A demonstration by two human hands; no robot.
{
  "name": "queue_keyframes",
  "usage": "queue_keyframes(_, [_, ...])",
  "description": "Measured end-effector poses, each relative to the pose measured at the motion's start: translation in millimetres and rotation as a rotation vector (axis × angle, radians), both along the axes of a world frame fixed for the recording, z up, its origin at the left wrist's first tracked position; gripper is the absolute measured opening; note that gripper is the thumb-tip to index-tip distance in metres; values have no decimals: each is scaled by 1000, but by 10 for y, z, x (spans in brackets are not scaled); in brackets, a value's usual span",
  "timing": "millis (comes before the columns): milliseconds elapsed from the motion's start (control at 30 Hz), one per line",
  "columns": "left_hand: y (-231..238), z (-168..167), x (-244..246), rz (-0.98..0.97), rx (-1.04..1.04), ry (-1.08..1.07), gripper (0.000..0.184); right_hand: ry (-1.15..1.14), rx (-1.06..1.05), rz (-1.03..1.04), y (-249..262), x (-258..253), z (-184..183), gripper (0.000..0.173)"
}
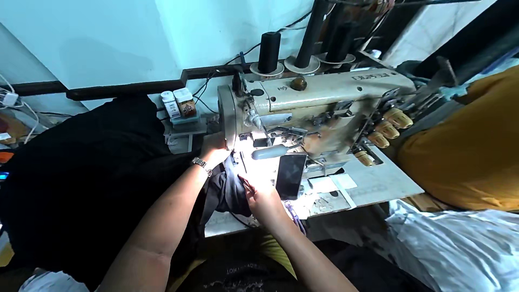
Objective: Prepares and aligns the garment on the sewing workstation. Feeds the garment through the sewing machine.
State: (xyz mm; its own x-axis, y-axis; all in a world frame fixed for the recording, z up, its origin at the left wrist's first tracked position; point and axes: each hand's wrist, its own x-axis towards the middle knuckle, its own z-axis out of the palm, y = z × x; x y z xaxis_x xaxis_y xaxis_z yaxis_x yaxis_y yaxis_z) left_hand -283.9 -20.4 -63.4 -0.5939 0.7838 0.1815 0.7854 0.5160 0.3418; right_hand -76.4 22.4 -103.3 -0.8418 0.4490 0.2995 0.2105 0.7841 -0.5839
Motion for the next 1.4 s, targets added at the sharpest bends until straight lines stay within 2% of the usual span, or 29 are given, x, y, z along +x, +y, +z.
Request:
queue_keyframes(67, [-4,-121,-64,-46,53,29,36,66,38,5,-15,42,-60,35])
queue_keyframes(200, [15,-265,-148,-88,130,47,34,56,51,10,-8,39,-82,37])
queue_keyframes(400, [4,-67,-24,-27,81,-11,33,28,92,-24,19,-12,-102,39])
queue_keyframes(533, [36,49,-18,26,-28,-74,34,25,118,-37,41,-49,-127,39])
queue_keyframes(700, [41,-41,-30,12,50,-24,33,40,95,-39,41,-61,-158,41])
queue_keyframes(933, [33,64,-3,49,-45,-51,34,41,61,-23,61,-55,-176,40])
queue_keyframes(1067, [42,-55,-33,38,53,-21,36,14,27,-2,107,-19,-113,37])
queue_keyframes(1400, [64,-158,-137,-10,15,44,31,31,118,-3,68,-27,-106,35])
